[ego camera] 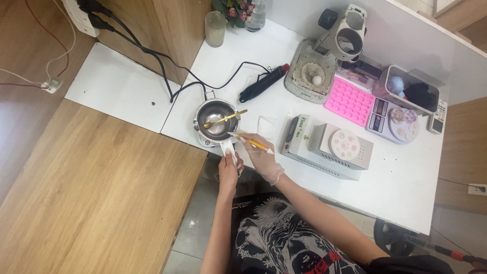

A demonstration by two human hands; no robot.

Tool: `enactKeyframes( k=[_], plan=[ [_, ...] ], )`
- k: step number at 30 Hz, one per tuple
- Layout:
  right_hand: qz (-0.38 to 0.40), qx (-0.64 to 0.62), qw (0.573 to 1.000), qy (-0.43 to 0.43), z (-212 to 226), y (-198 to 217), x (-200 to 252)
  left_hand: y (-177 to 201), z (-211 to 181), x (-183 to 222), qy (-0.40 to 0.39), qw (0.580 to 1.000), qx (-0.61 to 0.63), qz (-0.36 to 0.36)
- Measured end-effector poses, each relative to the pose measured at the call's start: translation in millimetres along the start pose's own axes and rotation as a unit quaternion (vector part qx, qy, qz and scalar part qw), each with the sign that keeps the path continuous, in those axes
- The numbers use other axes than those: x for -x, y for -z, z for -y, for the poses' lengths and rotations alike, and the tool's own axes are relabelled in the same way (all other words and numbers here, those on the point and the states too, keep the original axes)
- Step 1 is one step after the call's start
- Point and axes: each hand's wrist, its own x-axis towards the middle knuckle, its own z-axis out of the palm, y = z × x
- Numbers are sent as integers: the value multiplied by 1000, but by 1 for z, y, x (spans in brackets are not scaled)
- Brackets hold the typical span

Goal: Detaching small wax fragments and detailing candle molds using a pick tool and a heat gun.

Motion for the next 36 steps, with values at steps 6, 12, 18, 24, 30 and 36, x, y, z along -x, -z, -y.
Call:
enactKeyframes(
  k=[6,12,18,24,30,36],
  plan=[
    [55,148,957,242,0,7,15,-3,2,3,5,1000,20,-7],
    [75,178,944,268,11,22,20,-5,3,2,5,1000,29,-7],
    [50,191,941,274,2,29,26,-1,5,0,-17,999,26,11],
    [-20,28,999,-8,-14,48,50,10,-6,9,-15,1000,3,6],
    [-124,-151,975,-110,27,122,74,29,-31,23,-14,997,-69,10],
    [-262,-103,942,-184,76,220,92,38,-54,33,2,968,-252,-17]
  ],
)
